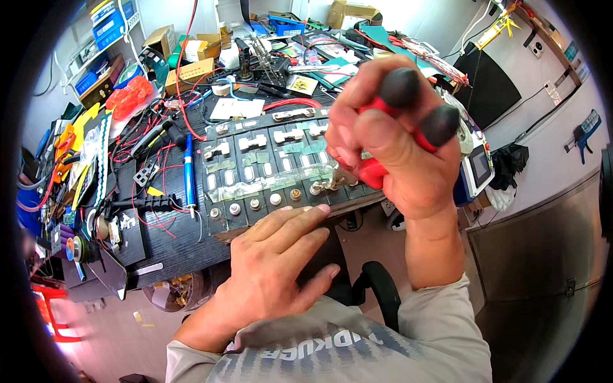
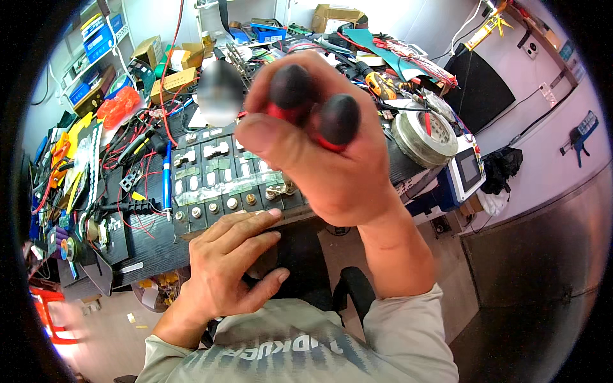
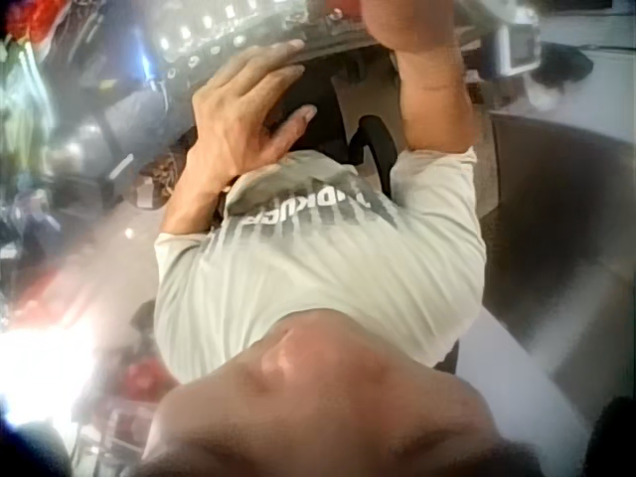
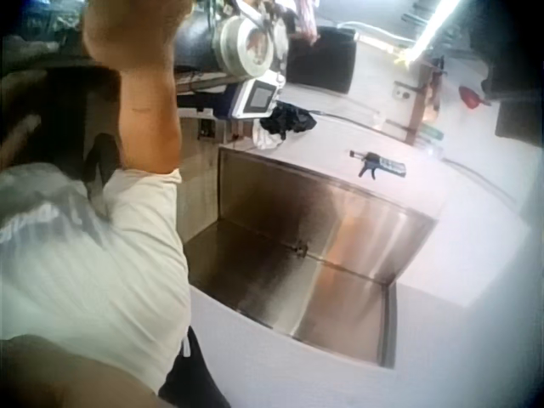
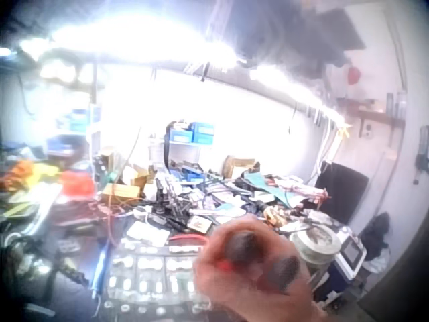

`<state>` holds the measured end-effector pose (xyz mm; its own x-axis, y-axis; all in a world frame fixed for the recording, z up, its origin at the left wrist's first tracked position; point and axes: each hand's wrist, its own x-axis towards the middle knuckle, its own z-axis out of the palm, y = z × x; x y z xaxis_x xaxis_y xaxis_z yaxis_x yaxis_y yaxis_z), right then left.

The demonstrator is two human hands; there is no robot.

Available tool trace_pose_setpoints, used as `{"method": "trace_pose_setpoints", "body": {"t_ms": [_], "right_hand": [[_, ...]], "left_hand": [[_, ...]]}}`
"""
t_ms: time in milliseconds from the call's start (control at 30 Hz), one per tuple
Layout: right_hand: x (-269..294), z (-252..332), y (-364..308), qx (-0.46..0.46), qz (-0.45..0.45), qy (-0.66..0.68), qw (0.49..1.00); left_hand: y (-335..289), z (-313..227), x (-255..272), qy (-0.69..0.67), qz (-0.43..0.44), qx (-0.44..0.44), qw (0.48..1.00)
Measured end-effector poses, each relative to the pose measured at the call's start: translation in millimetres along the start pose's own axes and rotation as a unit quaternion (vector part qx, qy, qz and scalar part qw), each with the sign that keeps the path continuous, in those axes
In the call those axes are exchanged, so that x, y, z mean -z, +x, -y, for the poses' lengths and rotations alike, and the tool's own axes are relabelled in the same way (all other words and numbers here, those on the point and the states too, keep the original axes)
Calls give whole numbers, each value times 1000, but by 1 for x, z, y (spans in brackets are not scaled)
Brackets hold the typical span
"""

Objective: The person uses pliers to remove metal connectors and wires from a large battery pack component on a workbench.

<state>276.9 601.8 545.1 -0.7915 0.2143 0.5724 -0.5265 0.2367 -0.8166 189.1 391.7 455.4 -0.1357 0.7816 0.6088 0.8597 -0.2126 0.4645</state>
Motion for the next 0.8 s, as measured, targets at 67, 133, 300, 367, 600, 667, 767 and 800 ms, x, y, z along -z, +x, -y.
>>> {"method": "trace_pose_setpoints", "body": {"t_ms": [67, 133, 300, 367, 600, 667, 767, 800], "right_hand": [[-1, -6, -17, 44, -79, 73, 993], [-11, -14, -28, 104, -160, 132, 973], [-14, -23, -53, 186, -221, 95, 953], [-13, -31, -59, 210, -248, 106, 940], [-11, -31, -70, 173, -373, 211, 887], [-11, -30, -70, 169, -399, 217, 874], [-12, -29, -66, 173, -431, 180, 867], [-12, -28, -65, 170, -435, 179, 866]], "left_hand": [[2, 0, -1, -5, -2, -4, 1000], [1, -1, -1, -4, -3, -2, 1000], [-1, -1, 1, 3, -3, 0, 1000], [-2, -2, 1, 4, -1, 1, 1000], [-4, 2, 2, 12, -2, -7, 1000], [-4, 3, 1, 7, -4, -12, 1000], [-4, 4, -1, 10, -4, -13, 1000], [-5, 4, -2, 12, -7, -14, 1000]]}}
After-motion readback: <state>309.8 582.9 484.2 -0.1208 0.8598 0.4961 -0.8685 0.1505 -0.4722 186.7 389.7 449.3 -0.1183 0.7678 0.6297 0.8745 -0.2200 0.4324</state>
